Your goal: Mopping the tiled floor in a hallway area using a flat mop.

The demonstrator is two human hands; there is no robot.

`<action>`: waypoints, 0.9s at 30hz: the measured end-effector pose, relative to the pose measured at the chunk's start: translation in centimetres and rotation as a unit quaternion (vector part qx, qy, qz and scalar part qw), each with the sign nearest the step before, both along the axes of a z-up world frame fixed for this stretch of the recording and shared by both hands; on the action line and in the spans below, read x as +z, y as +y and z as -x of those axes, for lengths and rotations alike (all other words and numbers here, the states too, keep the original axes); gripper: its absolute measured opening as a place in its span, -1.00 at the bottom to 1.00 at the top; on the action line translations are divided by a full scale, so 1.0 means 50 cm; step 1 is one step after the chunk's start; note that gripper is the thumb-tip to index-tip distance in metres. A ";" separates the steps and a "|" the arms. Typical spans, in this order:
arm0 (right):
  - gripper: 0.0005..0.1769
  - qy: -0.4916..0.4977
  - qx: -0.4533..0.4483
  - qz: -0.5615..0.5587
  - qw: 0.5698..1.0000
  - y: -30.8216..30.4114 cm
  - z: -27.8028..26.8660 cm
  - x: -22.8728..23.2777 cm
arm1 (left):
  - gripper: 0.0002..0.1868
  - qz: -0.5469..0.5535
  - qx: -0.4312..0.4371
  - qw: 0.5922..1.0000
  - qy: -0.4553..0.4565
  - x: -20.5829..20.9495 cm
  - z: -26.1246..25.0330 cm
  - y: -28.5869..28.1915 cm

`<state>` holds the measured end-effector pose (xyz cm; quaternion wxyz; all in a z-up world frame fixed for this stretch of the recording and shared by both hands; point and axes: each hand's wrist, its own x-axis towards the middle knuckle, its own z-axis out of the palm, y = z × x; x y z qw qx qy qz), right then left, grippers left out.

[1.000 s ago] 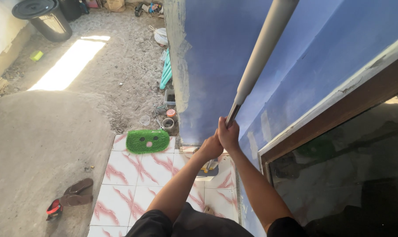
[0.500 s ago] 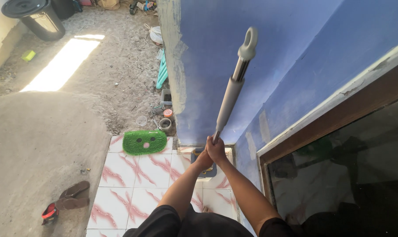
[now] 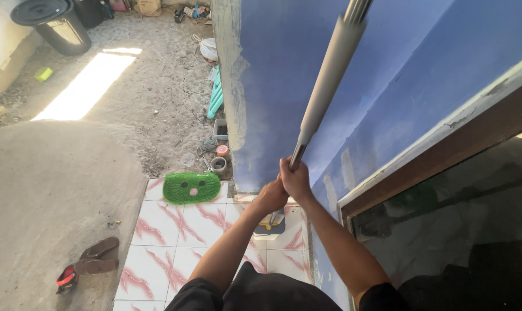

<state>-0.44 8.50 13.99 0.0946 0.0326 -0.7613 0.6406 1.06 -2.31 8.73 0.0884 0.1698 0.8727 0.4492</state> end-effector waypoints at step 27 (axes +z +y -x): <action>-0.62 -0.064 -0.023 0.150 0.986 -0.001 0.027 -0.157 | -0.43 0.083 -0.001 0.995 -0.062 -0.233 0.057 0.059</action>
